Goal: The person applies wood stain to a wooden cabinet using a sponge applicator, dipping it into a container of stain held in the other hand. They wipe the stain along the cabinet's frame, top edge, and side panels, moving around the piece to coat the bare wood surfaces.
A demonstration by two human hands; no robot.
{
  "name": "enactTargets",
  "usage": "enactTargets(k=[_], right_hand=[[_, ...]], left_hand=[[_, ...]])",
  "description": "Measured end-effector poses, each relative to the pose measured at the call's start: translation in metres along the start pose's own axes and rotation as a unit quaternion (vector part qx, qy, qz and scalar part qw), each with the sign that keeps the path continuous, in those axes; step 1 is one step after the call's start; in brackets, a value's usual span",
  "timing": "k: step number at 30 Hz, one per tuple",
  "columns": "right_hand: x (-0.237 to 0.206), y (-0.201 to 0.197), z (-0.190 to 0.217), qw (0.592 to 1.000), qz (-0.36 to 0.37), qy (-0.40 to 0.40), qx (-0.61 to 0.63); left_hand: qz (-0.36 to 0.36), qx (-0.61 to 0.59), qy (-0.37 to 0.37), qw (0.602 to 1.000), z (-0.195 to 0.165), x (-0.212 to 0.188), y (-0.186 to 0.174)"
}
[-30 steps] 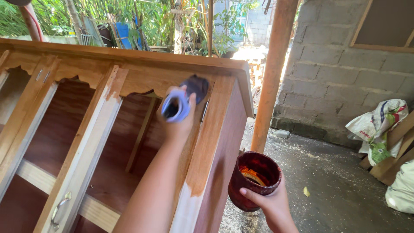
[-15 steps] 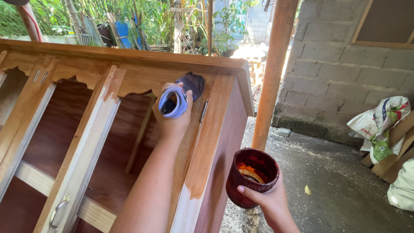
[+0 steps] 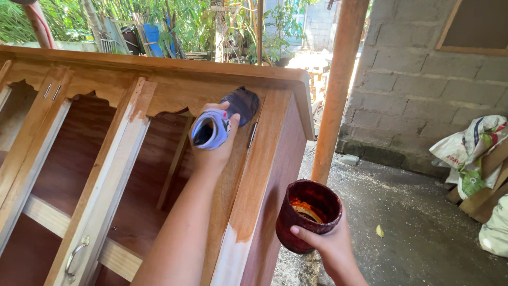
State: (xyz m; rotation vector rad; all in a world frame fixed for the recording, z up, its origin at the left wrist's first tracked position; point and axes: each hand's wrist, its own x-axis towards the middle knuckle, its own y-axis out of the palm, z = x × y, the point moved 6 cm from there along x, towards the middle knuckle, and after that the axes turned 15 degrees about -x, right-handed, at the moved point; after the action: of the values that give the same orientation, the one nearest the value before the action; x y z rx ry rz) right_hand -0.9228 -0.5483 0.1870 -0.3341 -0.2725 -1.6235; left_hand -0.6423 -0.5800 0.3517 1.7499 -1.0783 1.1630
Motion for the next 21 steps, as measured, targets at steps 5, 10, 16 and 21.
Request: enactTargets(k=[5,10,16,21], right_hand=[[-0.001,0.002,-0.004,1.0,0.002,-0.002,0.002],[0.0,0.001,-0.003,1.0,-0.003,0.007,0.002],[-0.004,0.003,0.001,1.0,-0.004,0.003,0.015],[-0.011,0.006,0.001,1.0,-0.013,0.003,0.015]], left_hand=[[0.034,0.02,-0.024,0.999,-0.009,-0.019,-0.019],[0.032,-0.027,-0.009,0.999,-0.005,0.0,0.0],[0.011,0.005,-0.045,0.999,-0.008,-0.019,-0.011],[0.027,0.056,-0.109,0.992,-0.03,-0.069,-0.051]])
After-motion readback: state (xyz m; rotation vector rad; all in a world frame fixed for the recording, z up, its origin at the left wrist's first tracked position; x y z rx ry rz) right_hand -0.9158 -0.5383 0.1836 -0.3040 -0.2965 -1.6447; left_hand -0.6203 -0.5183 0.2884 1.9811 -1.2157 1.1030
